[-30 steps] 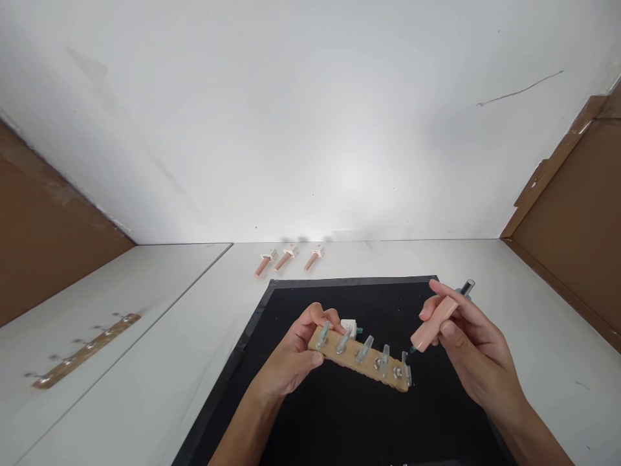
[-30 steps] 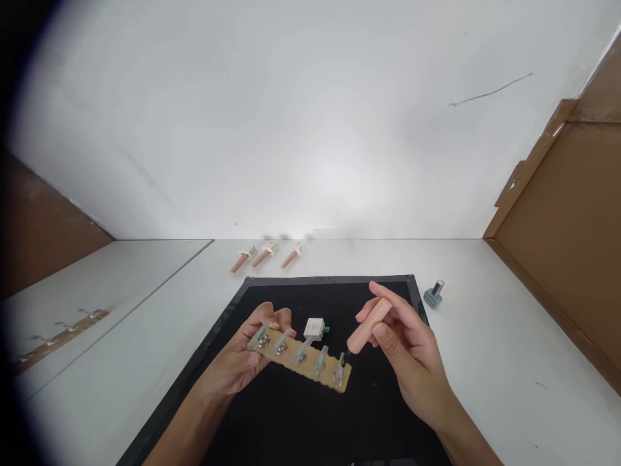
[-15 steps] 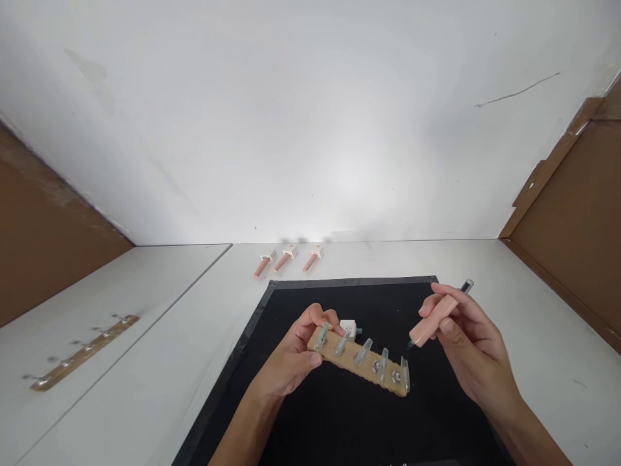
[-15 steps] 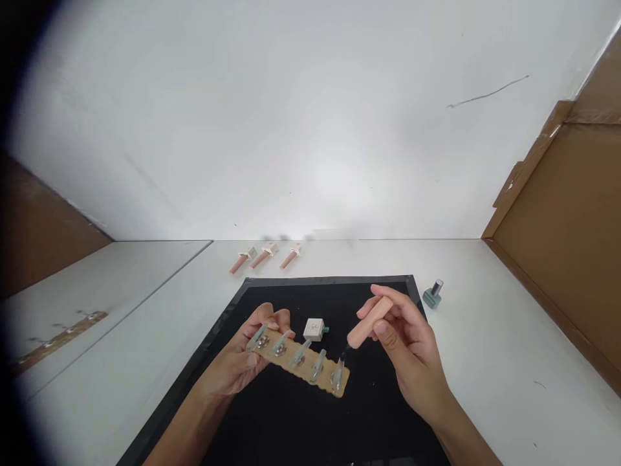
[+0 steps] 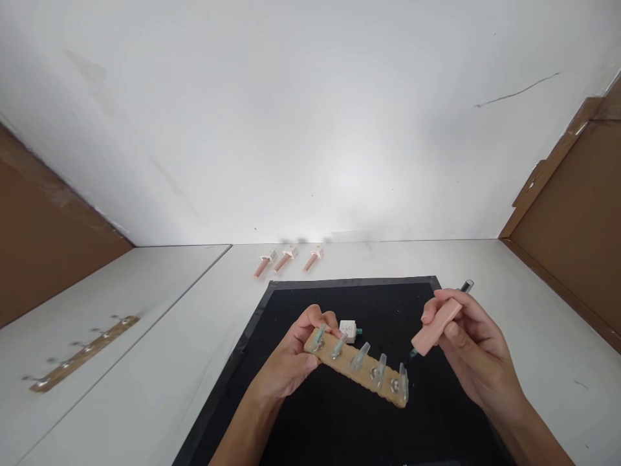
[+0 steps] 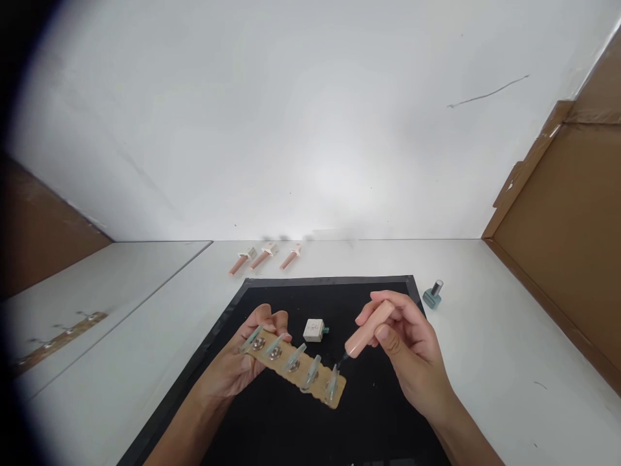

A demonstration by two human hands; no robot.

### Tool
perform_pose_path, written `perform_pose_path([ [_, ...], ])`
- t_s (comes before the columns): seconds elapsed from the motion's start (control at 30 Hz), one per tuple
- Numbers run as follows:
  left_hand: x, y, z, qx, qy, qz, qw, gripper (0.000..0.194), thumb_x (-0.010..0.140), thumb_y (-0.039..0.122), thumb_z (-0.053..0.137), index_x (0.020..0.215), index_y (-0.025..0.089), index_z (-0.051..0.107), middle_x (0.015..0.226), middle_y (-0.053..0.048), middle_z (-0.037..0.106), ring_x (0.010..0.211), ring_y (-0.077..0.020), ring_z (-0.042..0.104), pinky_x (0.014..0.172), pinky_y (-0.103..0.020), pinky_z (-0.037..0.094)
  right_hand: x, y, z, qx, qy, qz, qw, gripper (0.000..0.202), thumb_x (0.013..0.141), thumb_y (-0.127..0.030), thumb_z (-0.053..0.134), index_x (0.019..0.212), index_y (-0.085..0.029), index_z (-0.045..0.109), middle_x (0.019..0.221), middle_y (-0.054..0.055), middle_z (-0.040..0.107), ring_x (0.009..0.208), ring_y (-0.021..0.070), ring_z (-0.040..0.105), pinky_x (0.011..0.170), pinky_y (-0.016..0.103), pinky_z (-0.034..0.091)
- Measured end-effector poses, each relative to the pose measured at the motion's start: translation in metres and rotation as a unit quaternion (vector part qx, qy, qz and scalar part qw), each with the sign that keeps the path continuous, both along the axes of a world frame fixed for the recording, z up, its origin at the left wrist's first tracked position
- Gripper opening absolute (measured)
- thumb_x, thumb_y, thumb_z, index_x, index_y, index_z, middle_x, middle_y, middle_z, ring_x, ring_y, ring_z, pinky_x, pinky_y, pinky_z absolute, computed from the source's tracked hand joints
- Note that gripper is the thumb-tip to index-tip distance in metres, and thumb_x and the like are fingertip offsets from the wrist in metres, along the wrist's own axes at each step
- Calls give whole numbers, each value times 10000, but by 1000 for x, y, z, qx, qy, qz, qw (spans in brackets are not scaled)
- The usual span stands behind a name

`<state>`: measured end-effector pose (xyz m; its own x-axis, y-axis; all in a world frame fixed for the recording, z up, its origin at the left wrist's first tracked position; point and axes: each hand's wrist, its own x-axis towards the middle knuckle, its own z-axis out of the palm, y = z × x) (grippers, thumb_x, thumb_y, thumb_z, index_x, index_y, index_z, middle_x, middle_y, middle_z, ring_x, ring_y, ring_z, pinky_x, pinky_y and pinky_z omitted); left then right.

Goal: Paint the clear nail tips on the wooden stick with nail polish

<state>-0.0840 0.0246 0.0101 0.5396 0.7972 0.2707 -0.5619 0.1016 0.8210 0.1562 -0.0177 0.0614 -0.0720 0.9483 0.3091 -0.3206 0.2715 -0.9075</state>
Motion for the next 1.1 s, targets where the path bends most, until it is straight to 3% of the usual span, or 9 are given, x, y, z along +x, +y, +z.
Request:
perform_pose_path([
  [0.17,-1,1,0,-1,-1,1,1000,250,683,294,757,856,233,587,844,14,552,730,-96,555,645,-195,476,-1,-1,0,1,24,46,999,175,852,-354,622,1015,-310,667,782,29,649,679,161,573,562,251,504],
  [0.3,0,1,0,-5,-1,5,1000,261,678,294,759,852,227,577,837,11,554,719,-103,566,648,-207,479,0,-4,0,3,-14,82,997,187,873,-350,596,1047,-317,658,821,32,666,744,169,601,616,257,506],
  [0.53,-2,0,-2,9,15,8,1000,271,669,318,763,846,234,575,826,20,549,708,-101,554,642,-208,469,0,-2,-2,3,-32,-17,999,183,865,-342,610,1041,-323,659,854,31,672,764,165,615,657,261,525],
  [0.63,0,0,0,14,19,-2,1000,264,680,304,754,854,241,566,837,22,558,701,-100,564,639,-212,466,0,-2,-1,15,-30,6,999,206,854,-375,612,1042,-308,661,796,43,674,715,182,615,610,285,536],
  [0.77,3,1,2,14,32,2,999,279,664,316,764,818,223,551,806,18,560,691,-108,574,619,-211,454,1,-3,1,23,-68,63,995,212,862,-367,603,1062,-321,659,803,41,683,751,193,632,666,307,544],
  [1.0,1,1,-1,25,15,-19,999,256,681,288,756,853,232,574,831,18,568,698,-98,578,615,-198,451,1,-1,-3,32,-94,-29,995,205,867,-339,609,1065,-339,660,822,22,688,776,164,633,713,265,530],
  [1.1,1,1,0,25,16,-17,999,248,681,276,756,840,226,571,829,16,566,696,-103,579,617,-205,452,1,-2,-4,39,-76,-4,996,220,870,-365,597,1082,-344,651,813,22,680,773,167,630,697,264,534],
])
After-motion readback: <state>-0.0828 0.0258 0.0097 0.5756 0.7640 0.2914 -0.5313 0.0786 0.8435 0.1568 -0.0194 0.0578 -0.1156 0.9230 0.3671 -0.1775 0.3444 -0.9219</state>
